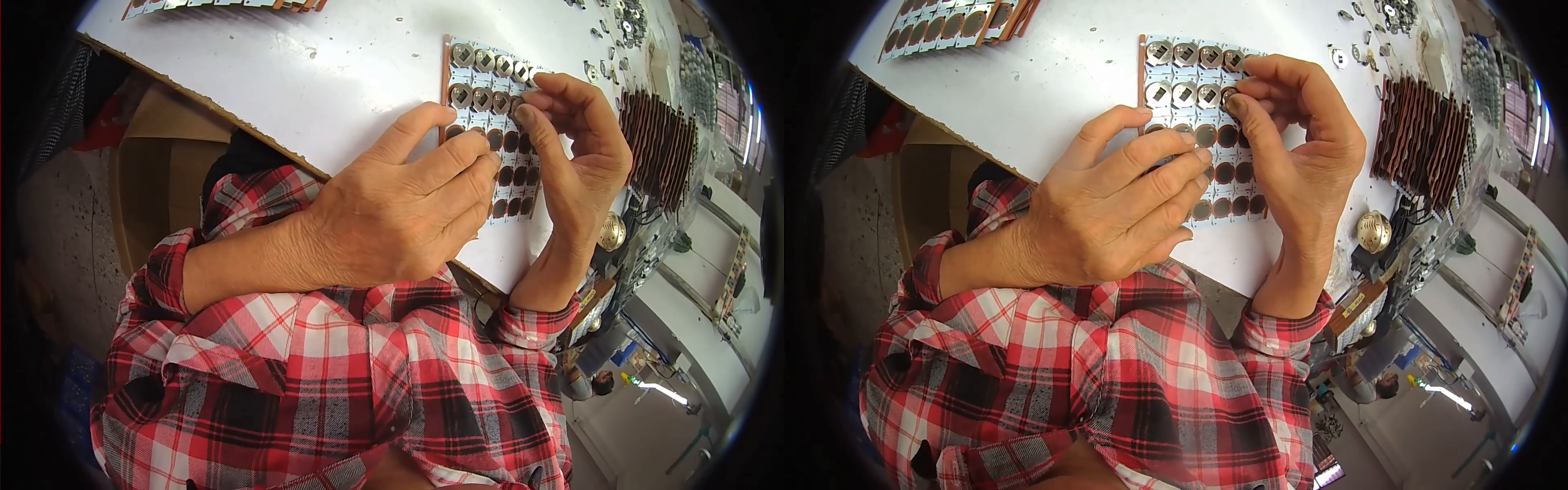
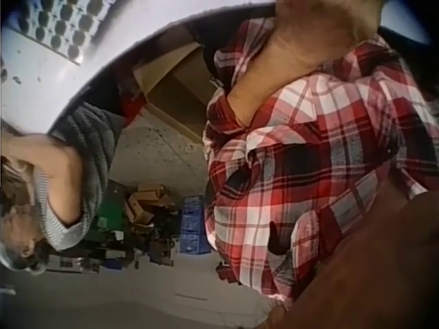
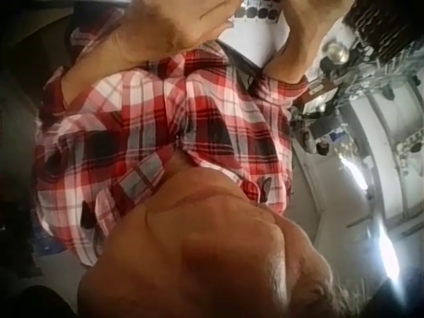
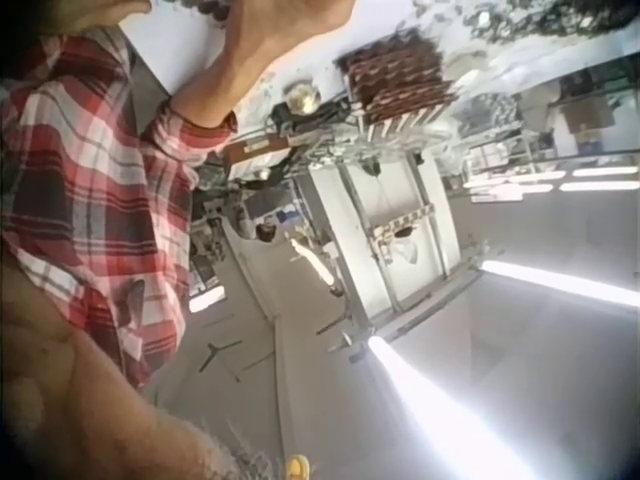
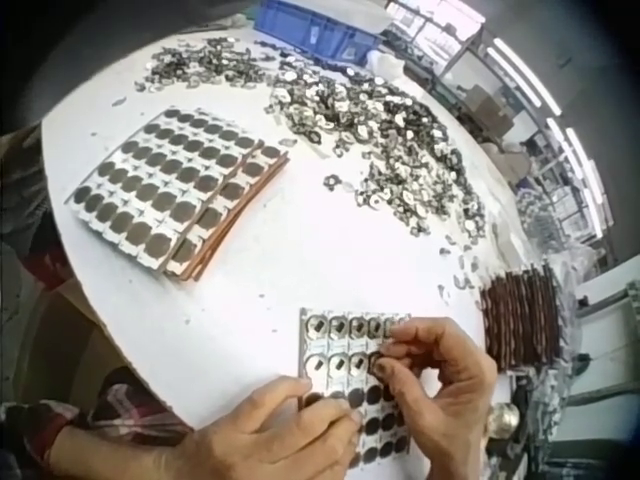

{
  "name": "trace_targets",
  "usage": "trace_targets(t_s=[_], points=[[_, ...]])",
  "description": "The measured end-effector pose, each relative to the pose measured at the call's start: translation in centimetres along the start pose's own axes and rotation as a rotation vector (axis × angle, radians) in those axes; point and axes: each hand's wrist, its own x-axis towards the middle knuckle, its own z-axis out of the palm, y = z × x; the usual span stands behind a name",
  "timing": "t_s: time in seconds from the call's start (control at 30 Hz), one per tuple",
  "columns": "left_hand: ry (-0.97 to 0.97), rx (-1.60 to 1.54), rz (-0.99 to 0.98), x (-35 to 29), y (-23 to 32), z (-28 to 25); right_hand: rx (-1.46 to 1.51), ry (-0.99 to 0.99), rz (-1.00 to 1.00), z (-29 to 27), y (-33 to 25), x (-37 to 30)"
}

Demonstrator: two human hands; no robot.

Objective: Assembling small metal components into a grid plate on a workbench.

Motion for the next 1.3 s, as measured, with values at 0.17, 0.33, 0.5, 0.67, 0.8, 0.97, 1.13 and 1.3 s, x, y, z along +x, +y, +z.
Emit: trace_targets(t_s=[0.17, 0.33, 0.5, 0.67, 0.8, 0.97, 1.13, 1.3], points=[[-0.001, -0.012, -0.002, 0.1, 0.0, 0.1, -0.084, -0.044, -0.012, -0.3, -0.4, -0.1], [0.006, -0.033, -0.008, 0.1, 0.0, -0.1, -0.312, 0.023, -0.230, 0.8, -1.0, -0.6], [-0.016, -0.046, -0.015, 0.3, -0.1, -0.5, -0.235, 0.087, -0.135, 1.4, -0.8, -0.8], [0.014, -0.043, -0.017, 0.3, -0.1, -0.2, -0.025, 0.094, -0.027, 0.6, 0.8, -0.4], [0.035, -0.038, -0.024, 0.3, -0.2, -0.1, -0.100, -0.022, -0.047, -0.4, 0.4, -0.3], [0.020, -0.033, -0.020, 0.4, -0.2, -0.2, -0.046, -0.052, -0.042, -1.0, 0.7, 0.1], [0.001, -0.049, -0.016, 0.4, -0.1, -0.3, -0.205, 0.390, 0.040, -2.6, 4.5, 2.9], [0.014, -0.065, -0.040, 0.6, 0.0, -0.4, -0.420, 0.319, -0.108, -3.5, 7.2, 3.4]])
